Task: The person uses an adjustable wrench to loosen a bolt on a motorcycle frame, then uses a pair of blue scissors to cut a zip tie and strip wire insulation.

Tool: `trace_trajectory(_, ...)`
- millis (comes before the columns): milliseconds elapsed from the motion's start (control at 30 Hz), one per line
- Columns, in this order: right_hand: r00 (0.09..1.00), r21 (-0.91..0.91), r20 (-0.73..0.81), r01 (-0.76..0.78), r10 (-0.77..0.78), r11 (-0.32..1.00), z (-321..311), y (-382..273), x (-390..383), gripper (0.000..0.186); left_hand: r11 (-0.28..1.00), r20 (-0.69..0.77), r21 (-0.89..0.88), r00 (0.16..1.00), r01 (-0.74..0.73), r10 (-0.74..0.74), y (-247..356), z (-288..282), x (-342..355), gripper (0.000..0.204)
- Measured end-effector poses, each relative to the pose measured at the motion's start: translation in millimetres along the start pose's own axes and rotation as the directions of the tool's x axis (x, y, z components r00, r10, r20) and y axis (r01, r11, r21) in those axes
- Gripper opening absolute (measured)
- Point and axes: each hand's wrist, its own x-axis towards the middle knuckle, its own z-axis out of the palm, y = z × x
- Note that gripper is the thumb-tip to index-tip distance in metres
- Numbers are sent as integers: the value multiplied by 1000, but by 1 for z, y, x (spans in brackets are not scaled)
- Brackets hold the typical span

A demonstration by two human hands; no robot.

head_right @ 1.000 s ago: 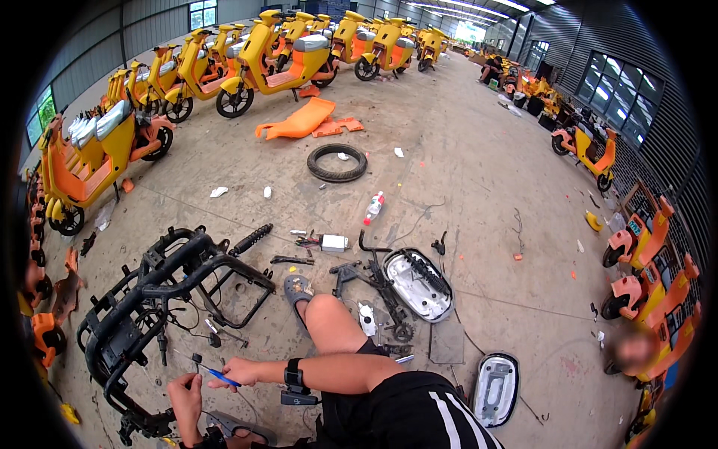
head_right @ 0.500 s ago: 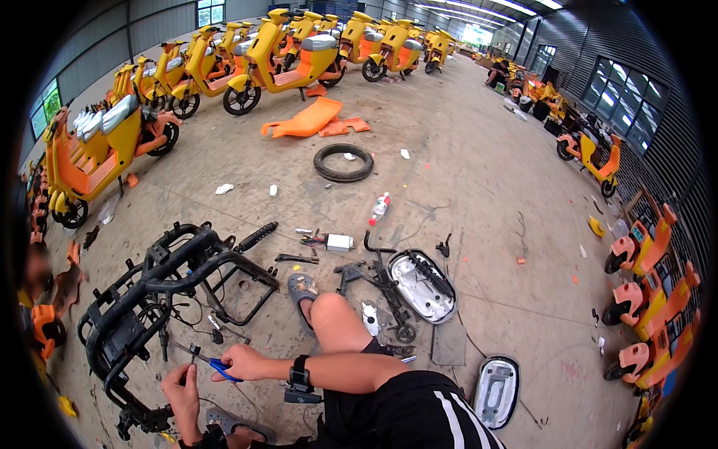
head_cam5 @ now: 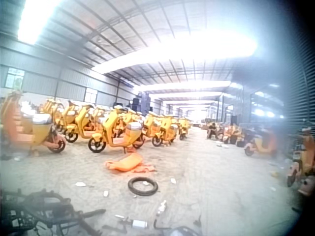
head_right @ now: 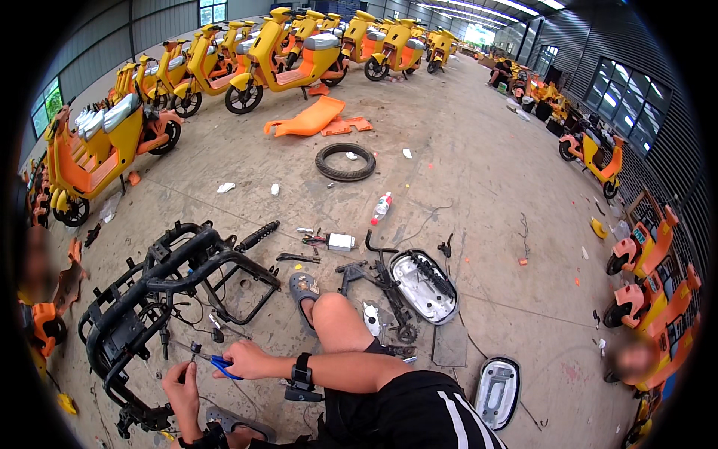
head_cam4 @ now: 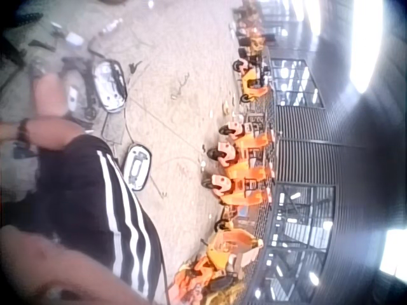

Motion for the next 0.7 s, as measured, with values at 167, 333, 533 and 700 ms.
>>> trace_trajectory(167, 994, 7, -81, 67, -66, 998, 3, 6, 2, 64, 997, -16, -4, 997, -77, 77, -2, 3, 1, 10)
trace_trajectory(333, 995, 17, -74, 69, -68, 997, 2, 2, 0, 63, 998, 4, -4, 998, -59, 59, -2, 2, 1, 9)
trace_trajectory(533, 997, -19, -45, 68, -69, 998, 0, 0, -1, 60, 999, -2, -26, 999, -46, 46, -6, 2, 1, 10)
trace_trajectory(700, 975, -97, -143, 157, -170, 983, 2, 0, 0, 55, 999, -9, -26, 1000, -28, 28, -6, 1, 1, 12)
